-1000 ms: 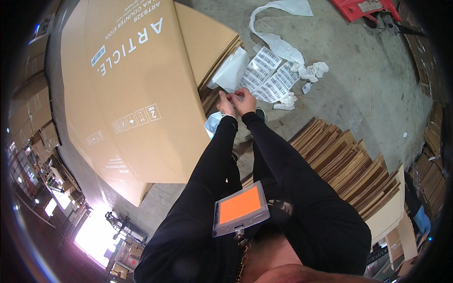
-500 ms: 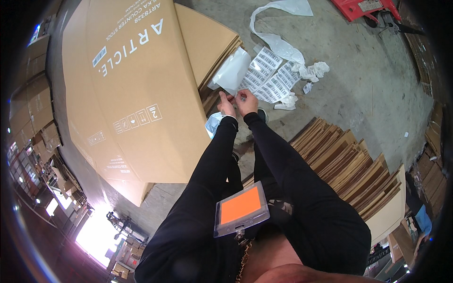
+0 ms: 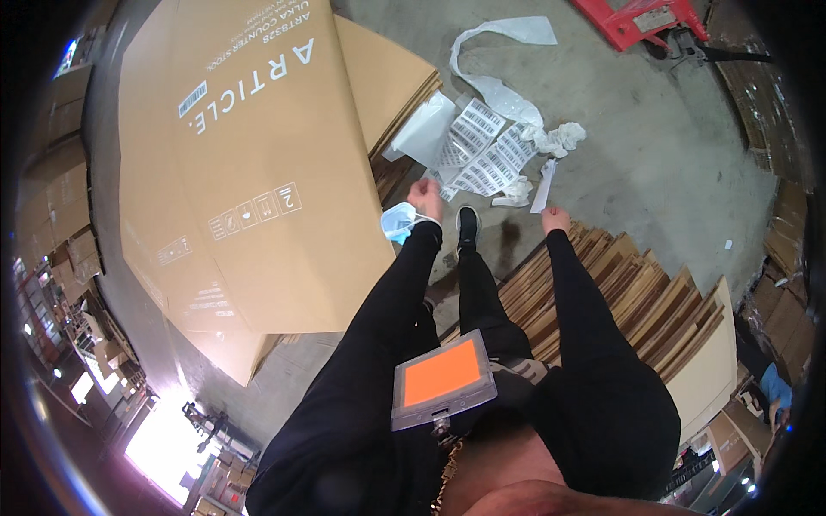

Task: The person repeatedly picks up barcode labels, peels them from their backing, and sticks them onto large flat-packed cardboard boxes. They then lift each labeled box and place it onto a growing stack on the floor.

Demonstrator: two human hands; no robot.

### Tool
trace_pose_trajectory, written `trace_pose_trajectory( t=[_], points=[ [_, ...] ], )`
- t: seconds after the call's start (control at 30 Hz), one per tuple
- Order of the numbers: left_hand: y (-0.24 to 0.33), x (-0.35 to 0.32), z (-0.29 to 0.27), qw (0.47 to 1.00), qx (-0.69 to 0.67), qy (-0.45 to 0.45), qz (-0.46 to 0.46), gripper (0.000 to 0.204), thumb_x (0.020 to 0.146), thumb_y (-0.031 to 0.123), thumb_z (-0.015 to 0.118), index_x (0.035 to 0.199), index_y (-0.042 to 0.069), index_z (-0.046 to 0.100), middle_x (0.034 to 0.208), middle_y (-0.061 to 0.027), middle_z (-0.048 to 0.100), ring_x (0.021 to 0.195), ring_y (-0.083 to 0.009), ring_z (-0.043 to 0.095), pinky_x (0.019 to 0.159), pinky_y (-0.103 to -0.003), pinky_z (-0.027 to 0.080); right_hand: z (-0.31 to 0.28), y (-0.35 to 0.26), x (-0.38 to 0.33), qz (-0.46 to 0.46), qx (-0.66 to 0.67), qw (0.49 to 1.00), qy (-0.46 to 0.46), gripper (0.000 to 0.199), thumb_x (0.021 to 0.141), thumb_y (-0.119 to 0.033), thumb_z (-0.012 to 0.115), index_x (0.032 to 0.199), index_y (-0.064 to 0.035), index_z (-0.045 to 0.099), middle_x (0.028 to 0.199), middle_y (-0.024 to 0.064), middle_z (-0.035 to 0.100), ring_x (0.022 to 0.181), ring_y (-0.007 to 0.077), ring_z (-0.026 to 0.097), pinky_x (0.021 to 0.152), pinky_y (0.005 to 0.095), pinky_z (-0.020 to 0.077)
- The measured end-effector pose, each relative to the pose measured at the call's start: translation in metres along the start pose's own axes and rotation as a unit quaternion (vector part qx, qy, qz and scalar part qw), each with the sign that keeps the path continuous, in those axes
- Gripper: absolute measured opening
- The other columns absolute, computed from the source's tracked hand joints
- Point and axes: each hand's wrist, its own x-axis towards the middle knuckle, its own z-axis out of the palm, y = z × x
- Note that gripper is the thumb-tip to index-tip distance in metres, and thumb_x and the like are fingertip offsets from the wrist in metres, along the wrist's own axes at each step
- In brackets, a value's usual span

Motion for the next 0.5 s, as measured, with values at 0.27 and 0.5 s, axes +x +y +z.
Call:
trace_pose_trajectory(
  t=[0.27,0.5],
  points=[
    [0.097,-0.168,-0.117,0.819,0.281,-0.205,0.456,0.032,0.069,0.019,0.074,0.098,0.008,0.064,0.124,-0.015,0.053,0.123,-0.0343,0.045,0.103,-0.047,0.033,-0.048,-0.049,-0.163,-0.159,0.285,0.93,-0.169,0.01,0.08,-0.007,0.055,0.075,0.0002,0.061,0.073,0.0037,0.063,0.071,0.0112,0.058,0.07,0.0246,0.0439],
    [0.113,-0.23,-0.286,0.726,0.354,-0.03,0.589,0.015,0.075,0.02,0.061,0.082,0.007,0.063,0.122,-0.0141,0.057,0.129,-0.0338,0.042,0.109,-0.056,0.021,-0.037,-0.127,-0.371,-0.287,0.333,0.864,-0.247,0.009,0.076,-0.008,0.058,0.07,-0.0007,0.061,0.069,-0.0012,0.058,0.068,0.0062,0.05,0.065,0.0224,0.0388]
  ],
)
